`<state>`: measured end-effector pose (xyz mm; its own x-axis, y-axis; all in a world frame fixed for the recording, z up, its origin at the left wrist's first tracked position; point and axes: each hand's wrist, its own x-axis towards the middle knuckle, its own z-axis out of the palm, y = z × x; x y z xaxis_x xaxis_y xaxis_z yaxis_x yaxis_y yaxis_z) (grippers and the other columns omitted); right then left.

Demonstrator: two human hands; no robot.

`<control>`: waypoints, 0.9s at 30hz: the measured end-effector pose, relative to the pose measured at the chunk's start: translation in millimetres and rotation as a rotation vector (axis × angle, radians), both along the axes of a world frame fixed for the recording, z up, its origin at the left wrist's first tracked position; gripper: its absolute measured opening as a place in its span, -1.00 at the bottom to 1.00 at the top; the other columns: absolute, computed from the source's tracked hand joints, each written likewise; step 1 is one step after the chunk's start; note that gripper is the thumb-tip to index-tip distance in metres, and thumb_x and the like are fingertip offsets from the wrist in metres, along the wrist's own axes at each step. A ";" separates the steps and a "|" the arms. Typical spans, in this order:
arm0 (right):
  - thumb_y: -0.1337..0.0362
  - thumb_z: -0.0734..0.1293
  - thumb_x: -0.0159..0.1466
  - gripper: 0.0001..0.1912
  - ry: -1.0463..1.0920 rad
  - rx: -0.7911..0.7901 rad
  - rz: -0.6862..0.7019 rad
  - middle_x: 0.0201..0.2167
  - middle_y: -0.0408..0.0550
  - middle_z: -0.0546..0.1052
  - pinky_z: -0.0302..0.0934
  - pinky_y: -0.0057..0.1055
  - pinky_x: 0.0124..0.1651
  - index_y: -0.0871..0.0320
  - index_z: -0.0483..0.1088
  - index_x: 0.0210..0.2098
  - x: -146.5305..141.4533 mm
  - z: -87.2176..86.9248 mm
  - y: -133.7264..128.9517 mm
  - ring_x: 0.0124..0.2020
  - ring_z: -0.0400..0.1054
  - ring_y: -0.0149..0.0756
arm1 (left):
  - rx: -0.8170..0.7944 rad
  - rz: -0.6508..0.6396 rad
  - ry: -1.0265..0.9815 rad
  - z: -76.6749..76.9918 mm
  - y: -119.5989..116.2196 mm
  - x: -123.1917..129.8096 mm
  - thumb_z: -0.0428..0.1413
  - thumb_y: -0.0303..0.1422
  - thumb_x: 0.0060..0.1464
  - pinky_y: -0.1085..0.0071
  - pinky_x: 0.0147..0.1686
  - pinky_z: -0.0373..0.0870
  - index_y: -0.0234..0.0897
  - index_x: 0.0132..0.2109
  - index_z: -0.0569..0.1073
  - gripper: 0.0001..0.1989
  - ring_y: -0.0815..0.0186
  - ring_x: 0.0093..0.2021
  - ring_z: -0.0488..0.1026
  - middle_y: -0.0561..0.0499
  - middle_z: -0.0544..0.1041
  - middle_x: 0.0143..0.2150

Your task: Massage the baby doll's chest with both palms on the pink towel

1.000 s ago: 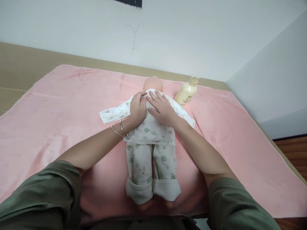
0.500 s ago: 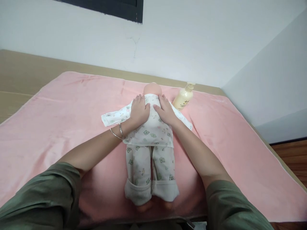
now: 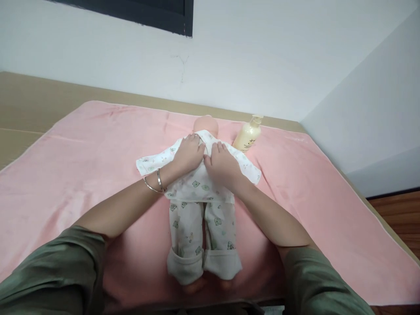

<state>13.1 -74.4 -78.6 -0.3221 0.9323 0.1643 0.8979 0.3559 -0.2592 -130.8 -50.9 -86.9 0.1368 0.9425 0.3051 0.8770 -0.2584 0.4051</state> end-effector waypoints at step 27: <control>0.04 0.05 0.49 -0.31 0.045 -0.067 0.048 0.46 0.37 0.15 -0.12 0.02 0.51 0.45 0.10 0.41 20.5 -4.4 49.9 0.51 -0.01 0.11 | -0.054 0.010 0.135 4.4 -14.6 1.6 -0.15 -0.30 0.32 -0.09 0.33 0.20 -0.54 0.21 0.39 -0.51 -0.15 0.33 0.33 -0.48 0.45 0.25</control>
<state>33.6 -24.5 -83.0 -0.3603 0.9254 0.1172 0.8672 0.3787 -0.3233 -129.2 -65.5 -82.5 0.1639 0.9584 0.2336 0.9269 -0.2307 0.2962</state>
